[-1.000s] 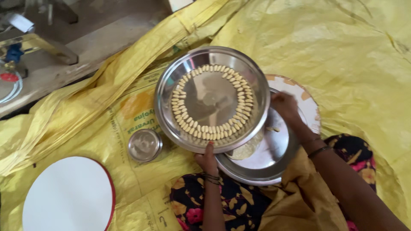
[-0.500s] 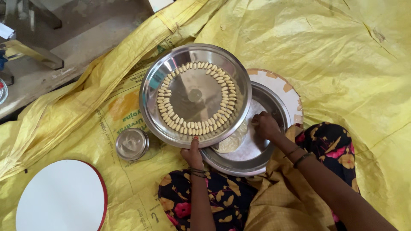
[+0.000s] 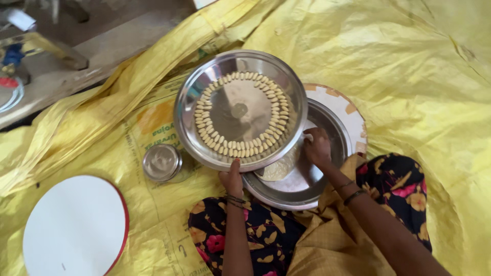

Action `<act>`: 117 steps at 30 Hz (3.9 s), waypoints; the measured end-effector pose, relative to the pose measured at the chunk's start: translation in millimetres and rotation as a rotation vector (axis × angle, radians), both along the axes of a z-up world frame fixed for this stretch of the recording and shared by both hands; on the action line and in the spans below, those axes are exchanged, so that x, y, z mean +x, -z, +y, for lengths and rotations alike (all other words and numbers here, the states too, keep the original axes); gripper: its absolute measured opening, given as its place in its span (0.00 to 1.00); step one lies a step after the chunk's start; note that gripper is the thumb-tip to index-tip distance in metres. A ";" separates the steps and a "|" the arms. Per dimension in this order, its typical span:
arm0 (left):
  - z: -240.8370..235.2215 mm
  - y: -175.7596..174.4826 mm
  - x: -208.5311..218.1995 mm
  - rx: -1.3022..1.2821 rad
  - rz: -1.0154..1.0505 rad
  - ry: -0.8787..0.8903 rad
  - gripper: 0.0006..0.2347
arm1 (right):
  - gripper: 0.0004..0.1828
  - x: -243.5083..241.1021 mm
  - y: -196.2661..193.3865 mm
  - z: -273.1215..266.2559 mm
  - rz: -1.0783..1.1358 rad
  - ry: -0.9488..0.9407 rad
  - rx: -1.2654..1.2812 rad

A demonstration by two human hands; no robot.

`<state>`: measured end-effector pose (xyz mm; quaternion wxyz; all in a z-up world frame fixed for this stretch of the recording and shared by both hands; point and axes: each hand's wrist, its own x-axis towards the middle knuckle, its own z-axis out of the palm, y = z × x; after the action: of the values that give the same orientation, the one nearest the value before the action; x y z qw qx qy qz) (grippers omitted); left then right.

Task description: The person sits on the floor and arranges small, elongated dough pieces in a circular pattern on a large metal tray. They pick up pieces from a second tray and place them carefully to form a ring.

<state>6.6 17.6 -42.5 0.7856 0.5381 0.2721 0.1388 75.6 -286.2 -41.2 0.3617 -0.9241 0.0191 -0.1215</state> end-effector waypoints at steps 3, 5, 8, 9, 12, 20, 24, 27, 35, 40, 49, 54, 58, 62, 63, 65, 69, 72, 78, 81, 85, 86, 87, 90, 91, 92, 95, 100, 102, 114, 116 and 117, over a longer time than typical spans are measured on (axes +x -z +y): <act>4.9 5.9 5.4 -0.390 0.031 0.052 0.16 | 0.25 -3.0 19.6 10.9 0.067 0.077 -0.098; 6.0 13.5 7.5 -0.400 -0.022 0.036 0.15 | 0.35 0.9 28.1 16.4 0.160 0.127 -0.219; 12.3 24.4 18.3 -0.383 -0.053 0.007 0.13 | 0.49 5.8 26.2 16.8 0.438 0.032 -0.316; 16.2 27.5 21.4 -0.372 -0.054 -0.002 0.13 | 0.50 9.1 23.3 17.6 0.472 0.015 -0.300; 28.2 36.9 36.2 -0.340 -0.015 0.009 0.12 | 0.51 12.8 10.8 10.2 0.563 -0.037 -0.283; 57.3 57.1 93.3 -0.484 -0.110 -0.105 0.11 | 0.47 17.2 -19.4 10.3 0.546 -0.179 -0.429; 70.3 68.1 116.3 -0.514 -0.075 -0.211 0.13 | 0.42 29.3 -37.8 6.2 0.698 -0.232 -0.449; 73.6 76.7 123.4 -0.417 -0.064 -0.243 0.17 | 0.40 43.7 -50.4 5.4 0.743 -0.278 -0.494; 73.3 92.9 137.9 -0.432 0.046 -0.324 0.20 | 0.39 61.3 -60.3 10.7 0.796 -0.320 -0.543; 72.8 100.0 147.1 -0.433 0.001 -0.354 0.20 | 0.36 65.7 -64.0 6.1 0.779 -0.339 -0.518; 88.5 95.4 133.3 -0.342 0.042 -0.334 0.21 | 0.29 69.5 -53.4 8.3 0.741 -0.339 -0.542; 74.1 62.6 104.4 -0.345 0.234 -0.107 0.20 | 0.26 73.7 -41.6 2.2 0.703 -0.373 -0.566; 50.0 32.0 82.5 -0.162 0.277 0.062 0.24 | 0.25 77.4 -32.3 -1.6 0.688 -0.387 -0.557; 25.6 7.5 67.4 0.530 0.451 0.198 0.29 | 0.25 80.1 -24.9 -1.7 0.658 -0.400 -0.567; 18.6 2.3 62.8 0.727 0.496 0.206 0.30 | 0.25 79.1 -23.4 -2.4 0.637 -0.406 -0.576; 4.9 -8.0 55.1 1.056 0.344 0.214 0.33 | 0.25 79.5 -19.5 -0.8 0.589 -0.422 -0.590; -31.0 -28.3 31.9 1.568 0.236 0.351 0.36 | 0.24 81.9 -13.6 -2.7 0.585 -0.454 -0.607; -57.3 -44.4 31.1 1.582 0.167 0.481 0.45 | 0.23 80.7 -9.4 -2.0 0.546 -0.467 -0.622; -76.2 -69.5 46.1 1.439 0.404 0.593 0.57 | 0.23 75.1 -3.2 -1.5 0.465 -0.466 -0.655; -81.3 -76.9 58.7 1.402 0.582 0.643 0.60 | 0.24 74.6 -1.9 -1.4 0.430 -0.473 -0.654; -87.7 -87.2 70.9 1.322 0.670 0.590 0.54 | 0.22 70.1 -3.4 -4.4 0.409 -0.489 -0.656; -88.6 -90.1 75.2 1.319 0.717 0.617 0.50 | 0.22 69.3 -4.2 -5.6 0.406 -0.494 -0.659; -89.9 -92.1 76.7 1.315 0.764 0.645 0.47 | 0.23 68.8 -4.8 -5.7 0.413 -0.498 -0.663; -100.8 -93.2 73.9 1.402 0.718 0.563 0.39 | 0.22 66.7 -6.7 -5.7 0.419 -0.502 -0.679; -104.5 -92.2 72.9 1.503 0.593 0.528 0.38 | 0.21 66.9 -7.6 -5.1 0.409 -0.500 -0.688; -107.5 -90.1 69.3 1.600 0.466 0.491 0.38 | 0.21 67.0 -8.2 -3.9 0.400 -0.500 -0.697; -122.0 -79.5 63.1 1.631 0.434 0.526 0.34 | 0.23 69.1 -8.5 -1.2 0.420 -0.493 -0.660; -130.7 -77.6 70.5 1.614 0.551 0.522 0.34 | 0.23 69.0 -12.2 -1.4 0.449 -0.506 -0.684; -127.7 -85.4 78.2 1.596 0.634 0.542 0.32 | 0.23 67.0 -13.9 -1.1 0.435 -0.499 -0.680; -19.2 -107.1 42.3 1.280 0.485 0.101 0.28 | 0.21 70.7 -16.7 3.9 0.496 -0.492 -0.682; 1.8 -98.9 31.3 1.294 0.596 0.060 0.28 | 0.21 72.6 -18.1 5.7 0.531 -0.484 -0.690; 11.6 -93.4 26.1 1.275 0.655 0.071 0.29 | 0.22 73.7 -18.6 6.4 0.535 -0.485 -0.687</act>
<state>32.7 29.2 50.8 0.2007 0.9147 0.3422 0.0766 149.2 -279.8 -22.6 0.0366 -0.9666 -0.1453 0.2080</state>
